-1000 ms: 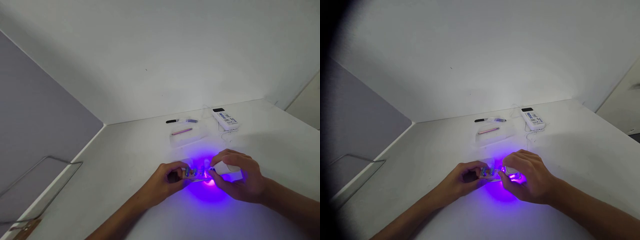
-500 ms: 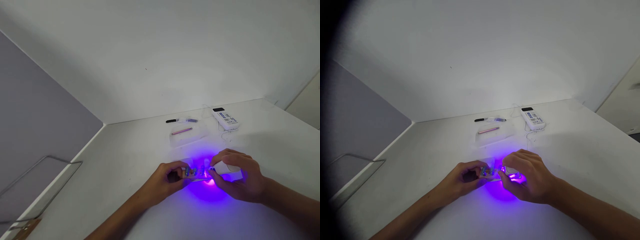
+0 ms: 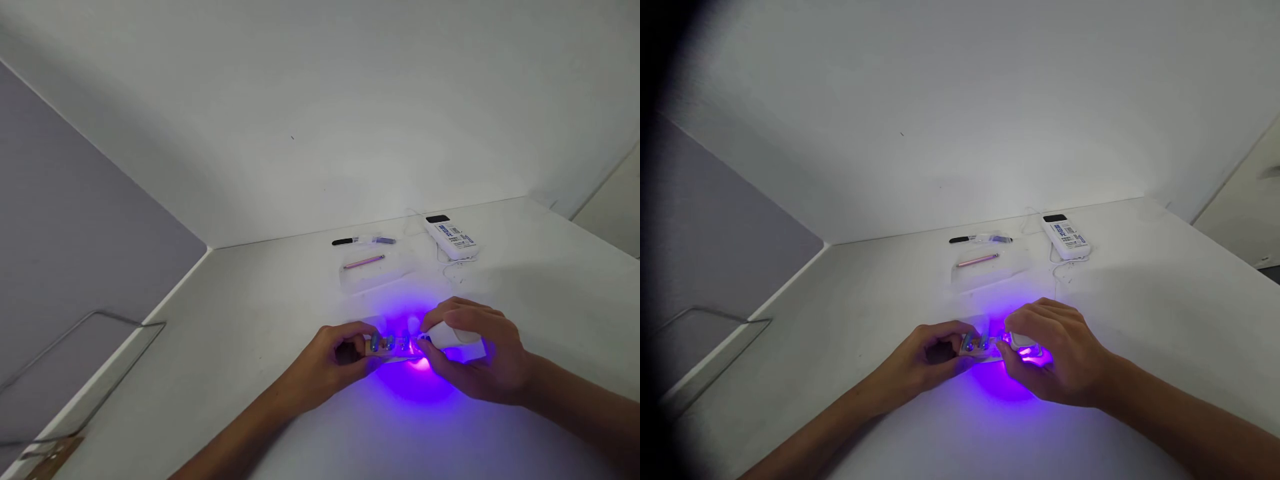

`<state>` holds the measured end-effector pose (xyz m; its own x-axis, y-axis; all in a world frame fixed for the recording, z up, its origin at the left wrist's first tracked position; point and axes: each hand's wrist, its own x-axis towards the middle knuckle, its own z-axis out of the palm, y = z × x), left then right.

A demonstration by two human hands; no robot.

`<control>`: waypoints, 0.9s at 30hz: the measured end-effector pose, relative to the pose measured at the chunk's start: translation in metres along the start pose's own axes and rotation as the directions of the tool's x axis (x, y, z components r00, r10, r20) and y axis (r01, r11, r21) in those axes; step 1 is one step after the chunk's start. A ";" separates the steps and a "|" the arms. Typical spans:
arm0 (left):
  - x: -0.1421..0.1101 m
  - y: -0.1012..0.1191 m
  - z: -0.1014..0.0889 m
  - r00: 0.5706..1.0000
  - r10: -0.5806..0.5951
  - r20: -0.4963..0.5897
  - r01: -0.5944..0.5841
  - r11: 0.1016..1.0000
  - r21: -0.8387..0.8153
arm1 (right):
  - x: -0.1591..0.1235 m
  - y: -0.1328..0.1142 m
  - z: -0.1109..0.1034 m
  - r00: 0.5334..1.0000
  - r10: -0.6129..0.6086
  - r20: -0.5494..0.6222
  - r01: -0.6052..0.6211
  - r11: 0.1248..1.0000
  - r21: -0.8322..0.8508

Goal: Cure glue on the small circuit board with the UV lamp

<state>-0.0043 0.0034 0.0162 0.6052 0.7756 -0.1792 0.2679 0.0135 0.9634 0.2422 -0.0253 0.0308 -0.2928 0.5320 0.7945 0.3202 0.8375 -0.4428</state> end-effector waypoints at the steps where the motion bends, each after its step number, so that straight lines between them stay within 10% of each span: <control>1: 0.000 0.000 0.000 1.000 -0.003 0.000 0.003 1.000 0.005 | 0.000 0.000 0.000 1.000 0.005 -0.003 -0.005 1.000 -0.002; 27: 0.001 0.001 -0.001 1.000 -0.005 0.011 0.005 1.000 0.019 | 0.003 -0.002 0.000 0.999 -0.019 0.026 0.019 1.000 0.010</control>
<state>-0.0048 0.0048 0.0171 0.6123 0.7684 -0.1862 0.2849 0.0052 0.9585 0.2404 -0.0255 0.0339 -0.3221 0.5192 0.7916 0.3053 0.8485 -0.4322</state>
